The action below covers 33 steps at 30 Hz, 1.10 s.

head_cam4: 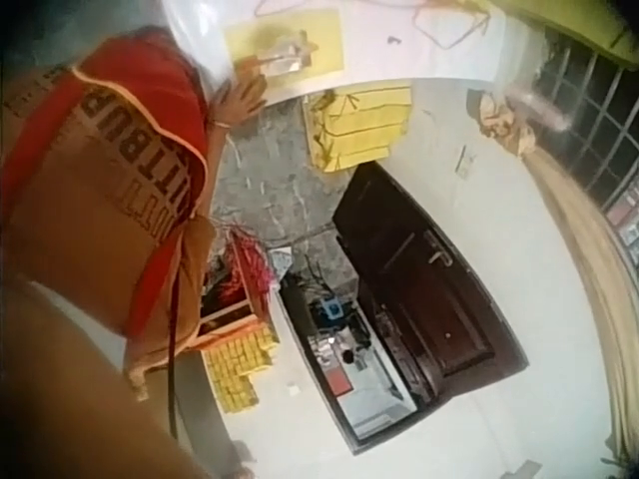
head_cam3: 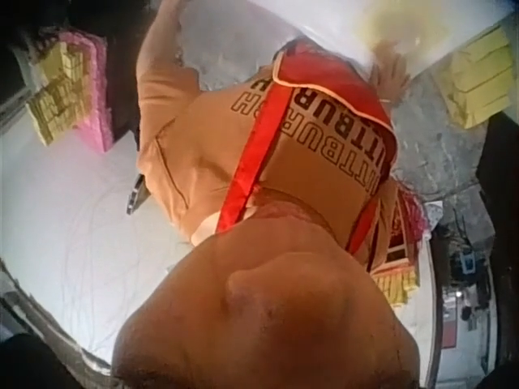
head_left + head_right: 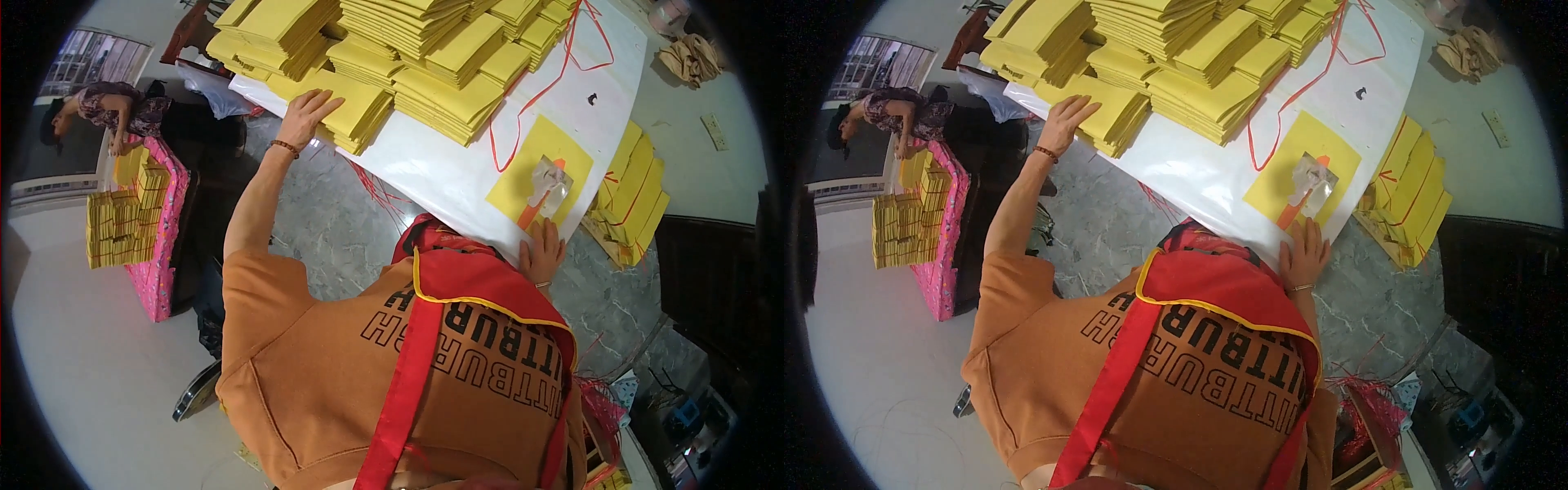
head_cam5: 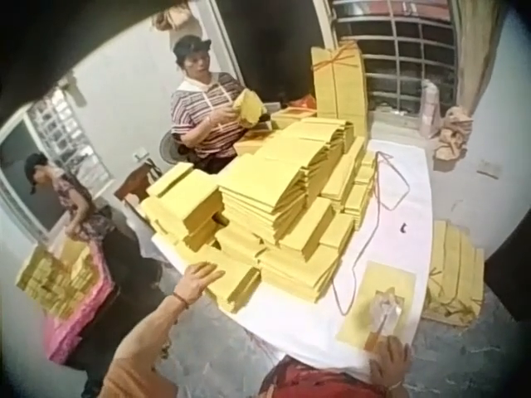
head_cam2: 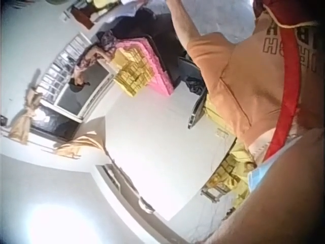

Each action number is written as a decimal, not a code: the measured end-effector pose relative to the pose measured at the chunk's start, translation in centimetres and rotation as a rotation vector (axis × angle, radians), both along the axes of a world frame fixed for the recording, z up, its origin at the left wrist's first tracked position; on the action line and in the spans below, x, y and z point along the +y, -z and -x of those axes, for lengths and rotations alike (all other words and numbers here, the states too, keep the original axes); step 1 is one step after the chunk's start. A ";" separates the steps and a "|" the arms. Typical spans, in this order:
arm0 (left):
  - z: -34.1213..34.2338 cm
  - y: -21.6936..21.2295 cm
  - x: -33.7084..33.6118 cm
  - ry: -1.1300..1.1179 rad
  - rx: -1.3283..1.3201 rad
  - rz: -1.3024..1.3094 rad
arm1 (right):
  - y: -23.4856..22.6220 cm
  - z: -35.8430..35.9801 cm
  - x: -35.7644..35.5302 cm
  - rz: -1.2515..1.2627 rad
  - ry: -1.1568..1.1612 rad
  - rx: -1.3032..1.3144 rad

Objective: Bundling stacks of yellow paper and tying them with red string.

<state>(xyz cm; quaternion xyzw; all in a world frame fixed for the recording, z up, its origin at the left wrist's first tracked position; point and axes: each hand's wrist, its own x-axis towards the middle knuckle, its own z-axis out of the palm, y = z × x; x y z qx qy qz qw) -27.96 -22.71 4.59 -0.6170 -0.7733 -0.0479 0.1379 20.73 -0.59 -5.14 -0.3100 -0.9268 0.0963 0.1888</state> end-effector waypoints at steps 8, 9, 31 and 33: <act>2.1 2.1 -0.1 -0.012 -0.151 0.234 | -2.2 0.2 1.1 0.039 -0.007 -0.046; 1.7 1.9 0.0 -0.002 -0.115 0.257 | -2.6 0.2 1.5 0.032 0.018 -0.068; -26.2 4.8 16.8 0.627 -0.185 0.172 | -4.3 0.7 5.1 -0.003 -0.217 -0.040; -26.1 5.6 17.1 0.650 -0.113 0.104 | -4.7 0.4 5.6 0.097 -0.211 -0.015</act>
